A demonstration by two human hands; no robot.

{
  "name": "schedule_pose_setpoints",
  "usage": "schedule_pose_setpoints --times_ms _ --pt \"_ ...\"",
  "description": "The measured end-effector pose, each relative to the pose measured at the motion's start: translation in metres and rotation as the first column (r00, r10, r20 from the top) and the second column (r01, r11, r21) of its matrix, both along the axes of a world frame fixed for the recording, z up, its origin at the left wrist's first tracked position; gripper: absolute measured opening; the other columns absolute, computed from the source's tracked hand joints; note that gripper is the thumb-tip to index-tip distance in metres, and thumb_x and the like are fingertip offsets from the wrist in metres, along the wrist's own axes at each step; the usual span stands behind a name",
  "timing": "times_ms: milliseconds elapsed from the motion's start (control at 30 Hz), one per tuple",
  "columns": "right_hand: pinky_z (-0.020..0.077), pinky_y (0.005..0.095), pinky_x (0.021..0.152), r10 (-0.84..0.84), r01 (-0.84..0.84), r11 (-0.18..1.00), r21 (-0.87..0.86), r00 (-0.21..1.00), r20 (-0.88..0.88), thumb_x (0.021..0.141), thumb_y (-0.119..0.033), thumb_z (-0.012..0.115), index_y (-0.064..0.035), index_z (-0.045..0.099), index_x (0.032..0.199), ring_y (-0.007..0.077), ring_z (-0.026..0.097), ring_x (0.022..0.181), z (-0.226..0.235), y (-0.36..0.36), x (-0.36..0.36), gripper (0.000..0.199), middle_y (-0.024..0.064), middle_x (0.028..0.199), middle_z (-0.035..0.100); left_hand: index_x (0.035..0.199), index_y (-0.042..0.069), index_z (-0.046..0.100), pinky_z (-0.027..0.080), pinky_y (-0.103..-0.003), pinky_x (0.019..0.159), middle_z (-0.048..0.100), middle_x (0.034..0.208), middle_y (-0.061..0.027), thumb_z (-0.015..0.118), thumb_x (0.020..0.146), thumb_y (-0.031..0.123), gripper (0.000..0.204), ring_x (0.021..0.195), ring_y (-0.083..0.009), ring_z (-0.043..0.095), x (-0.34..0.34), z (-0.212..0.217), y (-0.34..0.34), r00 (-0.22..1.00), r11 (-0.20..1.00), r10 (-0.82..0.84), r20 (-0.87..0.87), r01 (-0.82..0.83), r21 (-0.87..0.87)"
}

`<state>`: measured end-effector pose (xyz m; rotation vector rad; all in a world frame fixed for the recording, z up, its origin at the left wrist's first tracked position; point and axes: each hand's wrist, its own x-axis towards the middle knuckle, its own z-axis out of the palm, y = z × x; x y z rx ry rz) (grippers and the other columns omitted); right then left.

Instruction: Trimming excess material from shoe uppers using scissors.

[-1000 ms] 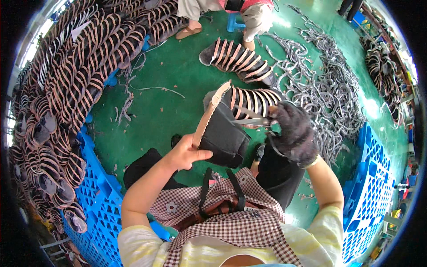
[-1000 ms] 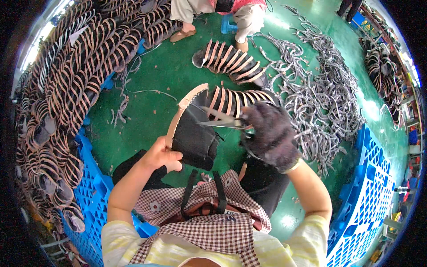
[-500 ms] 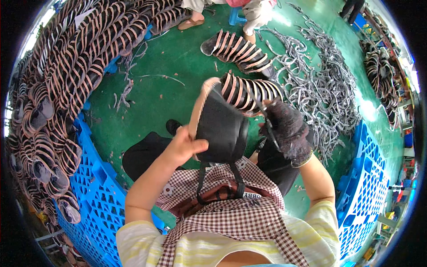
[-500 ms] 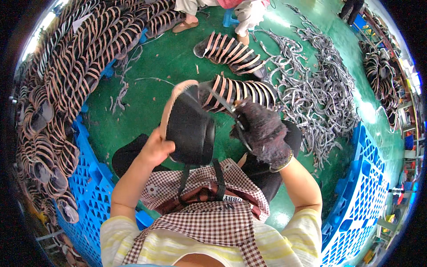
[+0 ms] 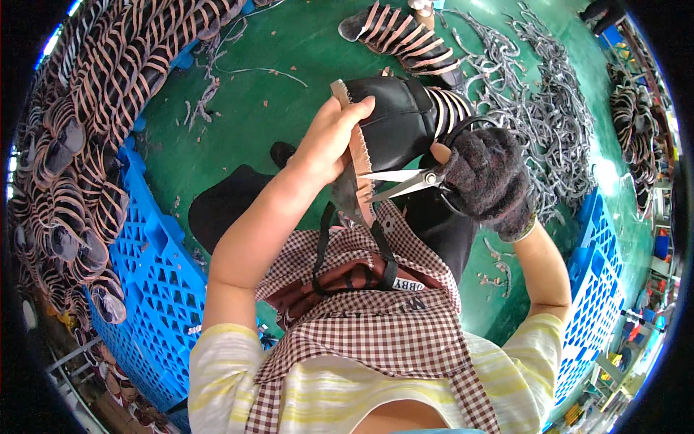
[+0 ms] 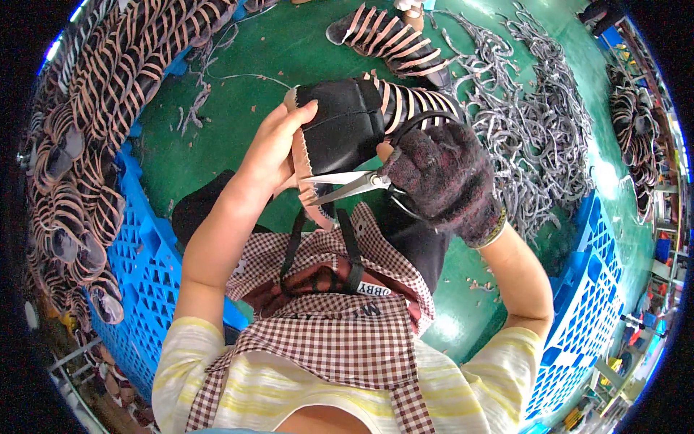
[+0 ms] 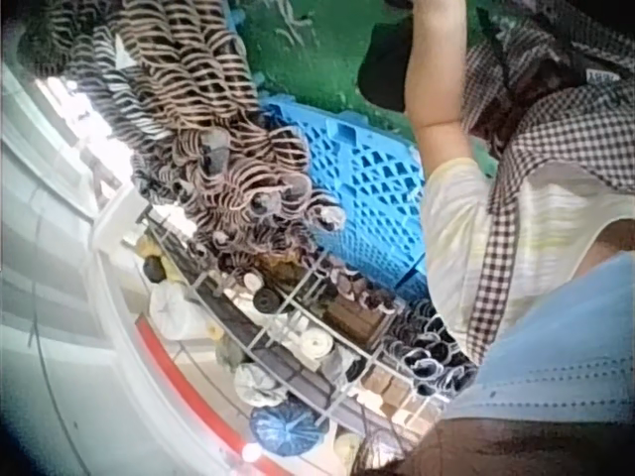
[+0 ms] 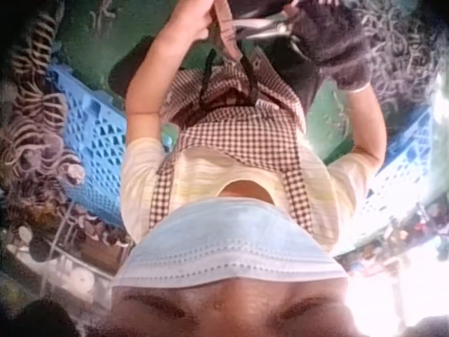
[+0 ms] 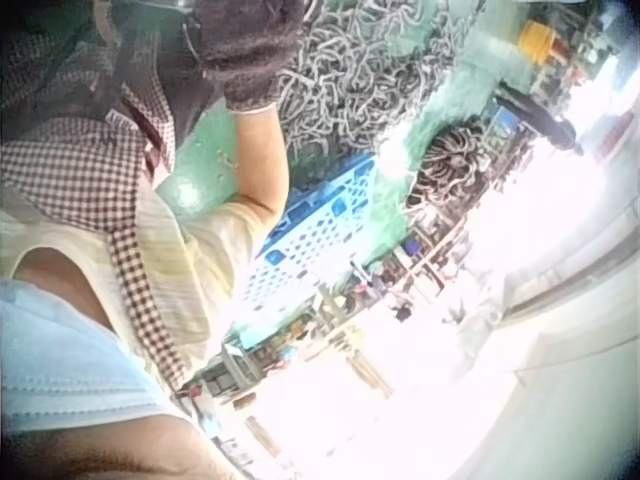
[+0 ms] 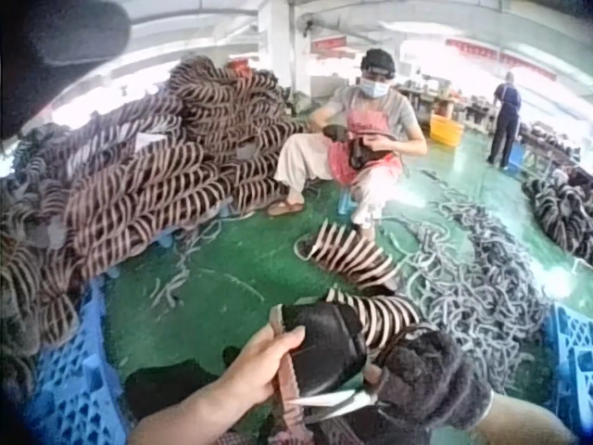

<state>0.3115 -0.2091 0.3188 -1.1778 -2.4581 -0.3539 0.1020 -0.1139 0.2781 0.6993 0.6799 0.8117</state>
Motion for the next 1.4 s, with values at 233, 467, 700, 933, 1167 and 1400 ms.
schedule_pose_setpoints --times_ms 233,467,700,933,1167,1400 --pt "0.0362 0.0308 0.044 0.191 -0.233 0.946 0.225 0.963 0.191 0.060 -0.012 0.066 -0.0166 0.060 0.098 0.0197 0.050 0.056 0.024 0.018 0.009 0.038 0.0018 0.068 0.051 0.102 -0.001 0.050 0.052 -0.032 0.070 0.060 0.093 -0.0104 0.054 0.084 0.014 0.023 0.080 -0.0180 0.061 0.008 0.011 0.006 0.994 0.999 0.028 -0.110 -0.031 -0.022" --pt "0.0394 0.0340 0.049 0.109 -0.136 0.978 0.157 0.979 0.170 0.058 -0.014 0.069 -0.0133 0.061 0.093 0.0212 0.053 0.058 0.020 0.014 0.011 0.037 0.0023 0.071 0.053 0.101 -0.001 0.050 0.053 -0.033 0.068 0.060 0.093 -0.0114 0.054 0.085 0.017 0.025 0.079 -0.0187 0.062 0.012 0.014 0.010 0.984 0.996 0.056 -0.167 -0.065 -0.054" --pt "0.0445 0.0399 0.057 -0.212 0.184 0.977 -0.108 0.894 -0.395 0.065 -0.009 0.064 -0.0042 0.052 0.105 0.0325 0.056 0.070 -0.017 -0.004 -0.006 0.042 0.0136 0.085 0.057 0.104 0.004 0.050 0.052 -0.039 0.071 0.059 0.092 -0.0083 0.053 0.088 0.030 0.031 0.085 -0.0202 0.060 0.048 -0.019 -0.028 0.986 0.981 0.096 0.139 -0.070 -0.181" --pt "0.0464 0.0360 0.066 -0.546 0.495 0.835 -0.241 0.686 -0.480 0.070 -0.011 0.068 -0.0069 0.049 0.114 0.0286 0.060 0.076 -0.053 -0.011 0.038 0.048 0.0143 0.086 0.059 0.099 0.003 0.054 0.048 -0.034 0.075 0.057 0.101 -0.0099 0.067 0.074 0.008 0.029 0.090 -0.0223 0.057 0.061 -0.005 -0.038 0.781 0.576 0.038 -0.623 0.492 0.652" --pt "0.0476 0.0383 0.060 -0.584 0.422 0.809 -0.409 0.649 -0.487 0.067 -0.011 0.067 -0.0101 0.051 0.106 0.0310 0.061 0.069 -0.043 -0.015 0.062 0.043 0.0091 0.076 0.063 0.079 0.001 0.060 0.045 -0.034 0.059 0.058 0.076 -0.0102 0.065 0.069 0.003 0.011 0.069 -0.0267 0.057 0.075 -0.021 0.015 0.810 -0.051 0.496 -0.312 0.386 0.921" --pt "0.0435 0.0309 0.083 -0.526 -0.034 0.742 -0.669 0.590 -0.613 0.074 -0.020 0.069 -0.0062 0.046 0.124 0.0180 0.057 0.092 -0.099 -0.027 0.113 0.056 0.0083 0.106 0.058 0.073 0.000 0.054 0.042 -0.036 0.059 0.053 0.071 -0.0098 0.063 0.073 0.011 0.015 0.066 -0.0262 0.055 0.080 -0.039 0.017 0.633 0.259 0.000 -0.774 0.748 0.611"
